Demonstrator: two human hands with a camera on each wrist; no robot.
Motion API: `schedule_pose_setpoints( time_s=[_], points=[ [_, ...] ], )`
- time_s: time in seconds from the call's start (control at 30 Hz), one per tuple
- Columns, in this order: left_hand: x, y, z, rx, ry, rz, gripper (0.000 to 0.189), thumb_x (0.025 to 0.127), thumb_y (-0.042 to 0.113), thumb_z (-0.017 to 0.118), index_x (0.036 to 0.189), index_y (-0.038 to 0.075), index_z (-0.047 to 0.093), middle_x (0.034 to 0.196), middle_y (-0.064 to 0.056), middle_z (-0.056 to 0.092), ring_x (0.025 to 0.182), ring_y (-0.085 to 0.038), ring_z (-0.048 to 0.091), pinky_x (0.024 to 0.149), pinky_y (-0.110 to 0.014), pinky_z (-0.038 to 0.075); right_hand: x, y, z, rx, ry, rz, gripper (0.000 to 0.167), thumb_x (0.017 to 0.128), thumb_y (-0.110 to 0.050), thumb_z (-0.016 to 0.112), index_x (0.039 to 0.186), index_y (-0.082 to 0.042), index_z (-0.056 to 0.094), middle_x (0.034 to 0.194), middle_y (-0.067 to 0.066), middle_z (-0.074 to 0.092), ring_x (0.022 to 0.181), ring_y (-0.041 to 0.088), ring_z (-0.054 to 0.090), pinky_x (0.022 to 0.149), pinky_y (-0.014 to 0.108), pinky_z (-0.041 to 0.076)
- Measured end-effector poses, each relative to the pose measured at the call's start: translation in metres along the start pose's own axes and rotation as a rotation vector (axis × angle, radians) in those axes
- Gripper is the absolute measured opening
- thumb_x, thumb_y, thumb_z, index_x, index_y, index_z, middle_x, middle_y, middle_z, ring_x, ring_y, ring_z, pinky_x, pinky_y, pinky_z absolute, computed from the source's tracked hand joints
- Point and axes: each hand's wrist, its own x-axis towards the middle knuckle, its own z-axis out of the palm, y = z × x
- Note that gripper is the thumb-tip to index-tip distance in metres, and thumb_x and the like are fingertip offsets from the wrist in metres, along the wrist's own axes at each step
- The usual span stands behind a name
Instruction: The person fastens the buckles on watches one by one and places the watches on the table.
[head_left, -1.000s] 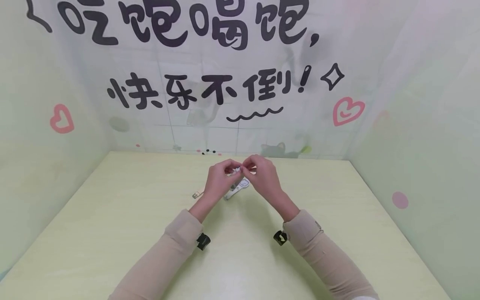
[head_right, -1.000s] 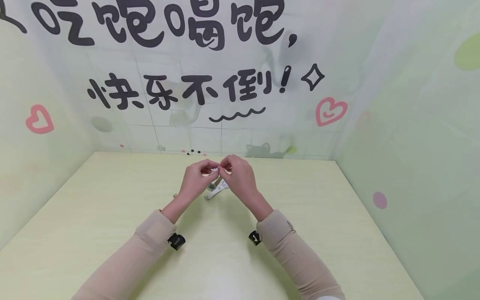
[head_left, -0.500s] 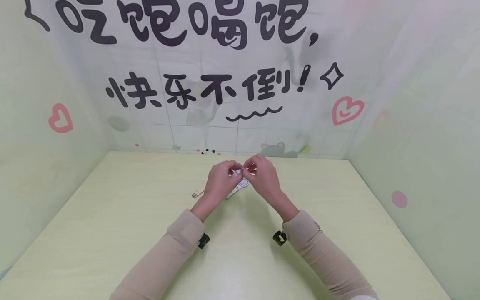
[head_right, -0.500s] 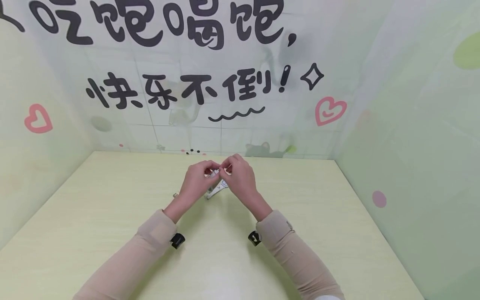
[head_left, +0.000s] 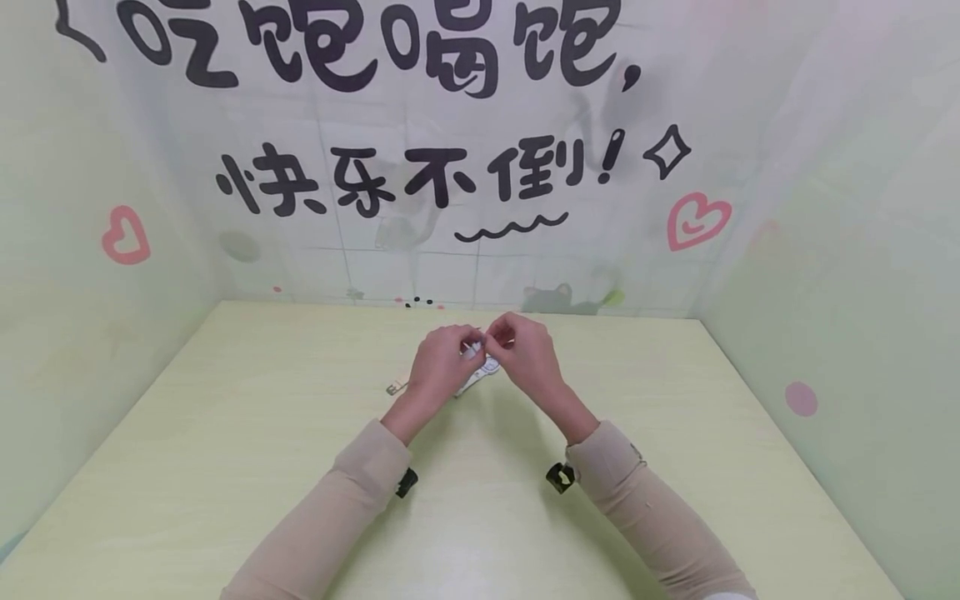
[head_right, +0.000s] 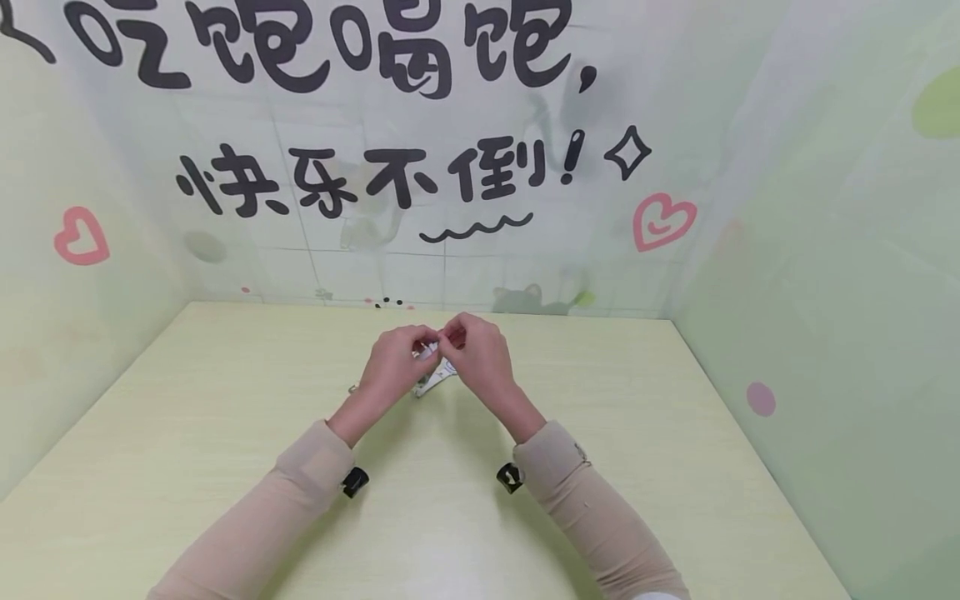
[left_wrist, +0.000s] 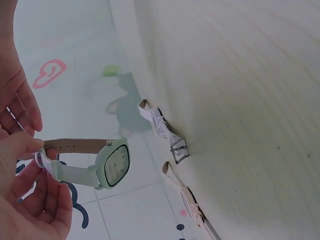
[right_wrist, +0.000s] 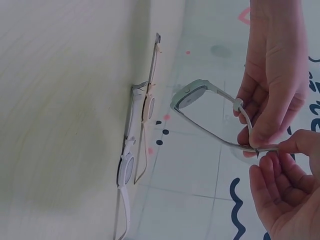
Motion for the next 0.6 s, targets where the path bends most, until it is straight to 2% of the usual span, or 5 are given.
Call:
schedule_pose_setpoints(
  time_s=[0.6],
  points=[
    [-0.0036,-0.0038,-0.0025,-0.003,-0.035,-0.045,0.020,0.092,0.020,0.070,0.109,0.012,0.074,0.104,-0.005,0.076,0.091,-0.020,0.069,0.077,-0.034,0.059,-0.0016,-0.0006,-0.0050,0.142,0.040,0.012,0.007,0.093,-0.009,0.065,0.094,-0.002,0.067,0.090,0.012,0.073,0.084,0.023,0.071,0.077,0.033,0.062]
  ],
)
